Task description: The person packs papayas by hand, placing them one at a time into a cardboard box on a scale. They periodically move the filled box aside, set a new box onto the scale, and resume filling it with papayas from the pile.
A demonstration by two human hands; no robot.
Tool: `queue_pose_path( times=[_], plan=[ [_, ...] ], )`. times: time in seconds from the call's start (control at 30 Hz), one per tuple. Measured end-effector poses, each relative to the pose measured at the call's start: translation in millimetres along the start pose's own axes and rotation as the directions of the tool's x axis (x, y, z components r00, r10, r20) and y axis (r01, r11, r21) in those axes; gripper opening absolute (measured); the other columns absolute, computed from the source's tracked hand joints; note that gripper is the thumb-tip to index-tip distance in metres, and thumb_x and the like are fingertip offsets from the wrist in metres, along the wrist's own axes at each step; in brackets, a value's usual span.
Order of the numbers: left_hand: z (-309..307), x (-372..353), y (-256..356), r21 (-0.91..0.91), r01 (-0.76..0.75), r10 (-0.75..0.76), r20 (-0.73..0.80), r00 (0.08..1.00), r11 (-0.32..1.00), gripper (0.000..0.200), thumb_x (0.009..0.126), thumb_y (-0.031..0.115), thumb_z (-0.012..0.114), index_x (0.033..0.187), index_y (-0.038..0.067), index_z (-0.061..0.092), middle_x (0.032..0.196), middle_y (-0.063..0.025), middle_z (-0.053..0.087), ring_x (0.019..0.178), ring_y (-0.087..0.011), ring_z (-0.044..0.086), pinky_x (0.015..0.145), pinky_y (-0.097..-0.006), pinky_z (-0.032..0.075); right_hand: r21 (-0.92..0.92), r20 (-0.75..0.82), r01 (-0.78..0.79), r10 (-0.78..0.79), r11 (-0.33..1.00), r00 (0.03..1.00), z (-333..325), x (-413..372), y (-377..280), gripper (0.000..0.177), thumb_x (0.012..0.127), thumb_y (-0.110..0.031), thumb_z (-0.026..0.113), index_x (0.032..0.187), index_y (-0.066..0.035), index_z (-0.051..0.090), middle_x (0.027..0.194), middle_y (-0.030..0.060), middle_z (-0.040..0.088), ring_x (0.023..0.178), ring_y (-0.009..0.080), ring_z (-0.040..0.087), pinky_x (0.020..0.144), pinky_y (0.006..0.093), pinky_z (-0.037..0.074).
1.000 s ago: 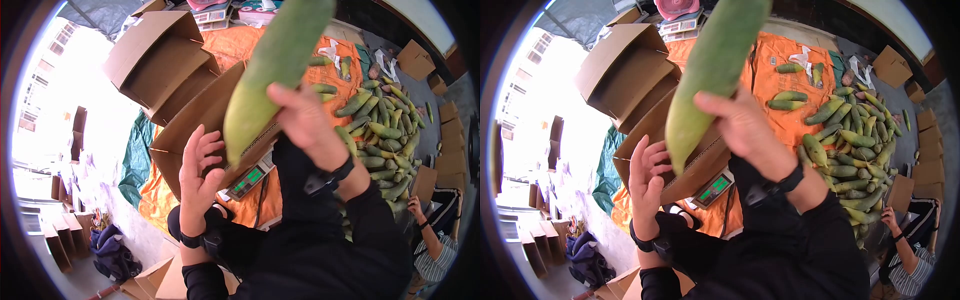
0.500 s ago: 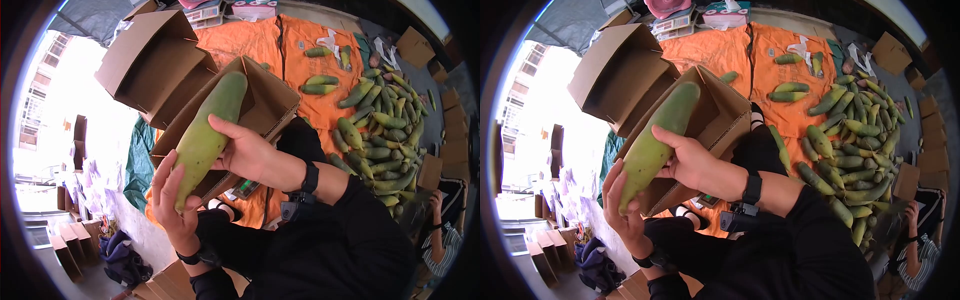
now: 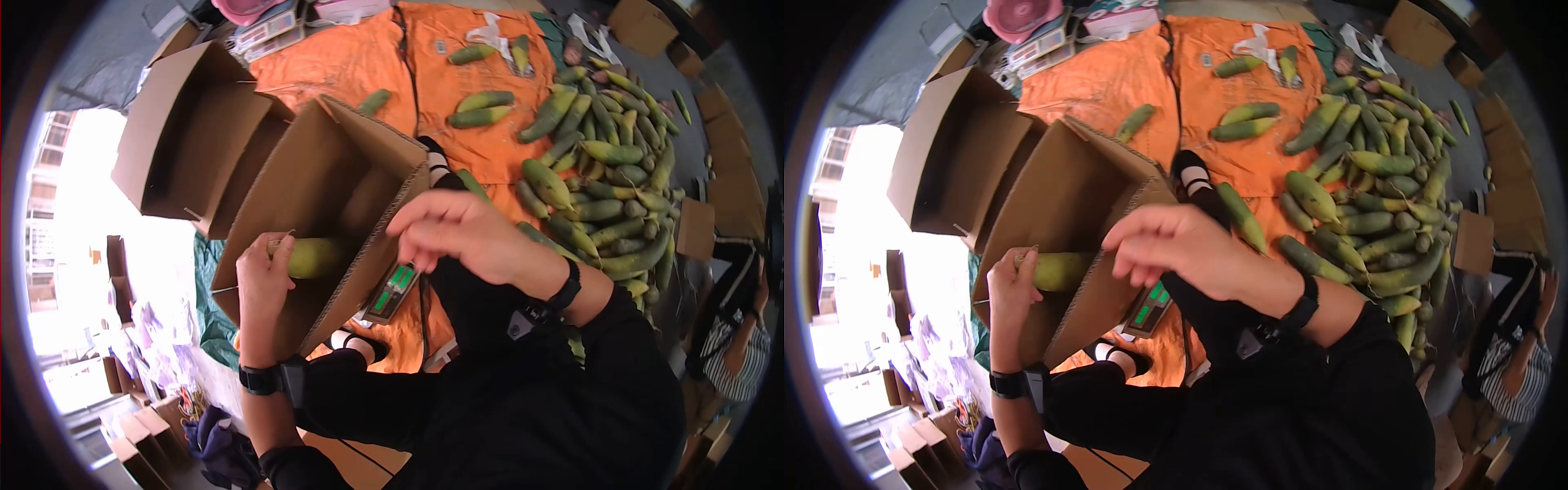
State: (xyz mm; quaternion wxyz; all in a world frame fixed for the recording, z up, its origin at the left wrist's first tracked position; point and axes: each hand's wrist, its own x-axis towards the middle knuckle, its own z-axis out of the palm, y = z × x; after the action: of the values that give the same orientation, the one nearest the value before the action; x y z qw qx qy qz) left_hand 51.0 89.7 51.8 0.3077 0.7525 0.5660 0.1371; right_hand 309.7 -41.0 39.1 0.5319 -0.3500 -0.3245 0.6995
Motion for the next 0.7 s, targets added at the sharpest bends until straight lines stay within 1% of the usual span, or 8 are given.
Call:
queue_pose_path(
  times=[0.13,0.27,0.33,0.43,0.47,0.53,0.63,0.7],
  plan=[
    [4.9,19.9,-4.8,-0.084,0.015,-0.009,0.075,0.997,0.996,0.027,0.091,0.019,0.058,0.101,-0.005,0.063,0.076,-0.0102,0.065,0.046,-0.0128,0.058,0.045,-0.0244,0.046,-0.093,-0.326,0.178,-0.198,0.980,0.924,-48.3,-17.6,-5.6,0.017,0.093,-0.014,0.055,0.105,-0.004,0.062,0.084,0.0037,0.063,0.071,0.0074,0.058,0.067,0.0205,0.048],
    [27.2,33.9,-35.9,-0.222,0.015,0.021,0.161,0.987,0.975,0.028,0.092,0.017,0.056,0.110,-0.005,0.061,0.107,-0.0120,0.064,0.068,-0.0149,0.064,0.057,-0.0248,0.052,-0.249,-0.486,0.210,-0.310,0.945,0.817,-110.1,-19.1,9.5,0.015,0.093,-0.011,0.054,0.105,-0.004,0.061,0.084,0.0024,0.062,0.072,0.0083,0.057,0.067,0.0221,0.046],
    [26.5,43.4,-60.2,-0.226,0.118,-0.038,0.328,0.944,0.967,0.029,0.091,0.013,0.055,0.116,-0.003,0.059,0.127,-0.0131,0.055,0.085,-0.0165,0.064,0.067,-0.0270,0.053,-0.301,-0.651,0.092,-0.275,0.949,0.707,-145.2,-22.0,29.8,0.016,0.092,-0.014,0.055,0.103,-0.004,0.062,0.083,0.0026,0.064,0.071,0.0077,0.057,0.065,0.0219,0.047],
    [11.7,40.7,-76.8,-0.093,0.157,-0.112,0.375,0.920,0.983,0.030,0.090,0.012,0.055,0.117,-0.001,0.059,0.120,-0.0120,0.059,0.079,-0.0152,0.062,0.066,-0.0268,0.052,-0.289,-0.762,-0.106,-0.162,0.951,0.627,-188.7,-31.6,65.0,0.017,0.090,-0.013,0.056,0.103,-0.004,0.062,0.083,0.0031,0.064,0.072,0.0081,0.058,0.062,0.0225,0.047],
    [3.0,35.7,-64.1,0.094,0.172,-0.196,0.458,0.867,0.981,0.034,0.089,0.012,0.056,0.120,-0.001,0.057,0.113,-0.0107,0.062,0.079,-0.0145,0.060,0.066,-0.0266,0.052,-0.284,-0.761,-0.104,-0.158,0.953,0.630,-200.8,-35.1,80.5,0.017,0.090,-0.013,0.056,0.103,-0.004,0.062,0.083,0.0031,0.064,0.072,0.0081,0.058,0.062,0.0225,0.047],
    [-3.8,29.5,-63.4,0.055,0.204,-0.205,0.480,0.853,0.977,0.036,0.088,0.013,0.058,0.122,-0.001,0.056,0.110,-0.0099,0.063,0.079,-0.0139,0.060,0.066,-0.0262,0.052,-0.260,-0.810,-0.322,-0.024,0.910,0.586,-225.7,-43.9,114.2,0.017,0.089,-0.010,0.056,0.102,-0.002,0.062,0.084,0.0038,0.064,0.073,0.0106,0.059,0.062,0.0236,0.048],
    [-13.0,22.1,-38.5,-0.041,0.246,-0.195,0.496,0.846,0.968,0.043,0.086,0.012,0.061,0.126,0.000,0.052,0.108,-0.0112,0.063,0.088,-0.0182,0.061,0.073,-0.0280,0.052,-0.321,-0.801,-0.410,-0.013,0.853,0.599,-258.9,-56.6,172.8,0.022,0.084,-0.012,0.061,0.102,0.000,0.061,0.086,0.0086,0.066,0.075,0.0181,0.063,0.065,0.0292,0.051],
    [-22.5,15.9,-27.5,0.009,0.026,-0.028,0.383,0.923,1.000,0.043,0.084,0.010,0.061,0.126,0.001,0.053,0.111,-0.0138,0.062,0.099,-0.0246,0.062,0.081,-0.0310,0.050,-0.408,-0.814,-0.517,-0.044,0.753,0.578,-286.3,-62.6,212.8,0.026,0.081,-0.014,0.064,0.102,0.001,0.061,0.087,0.0116,0.066,0.077,0.0223,0.064,0.068,0.0320,0.051]
  ],
)
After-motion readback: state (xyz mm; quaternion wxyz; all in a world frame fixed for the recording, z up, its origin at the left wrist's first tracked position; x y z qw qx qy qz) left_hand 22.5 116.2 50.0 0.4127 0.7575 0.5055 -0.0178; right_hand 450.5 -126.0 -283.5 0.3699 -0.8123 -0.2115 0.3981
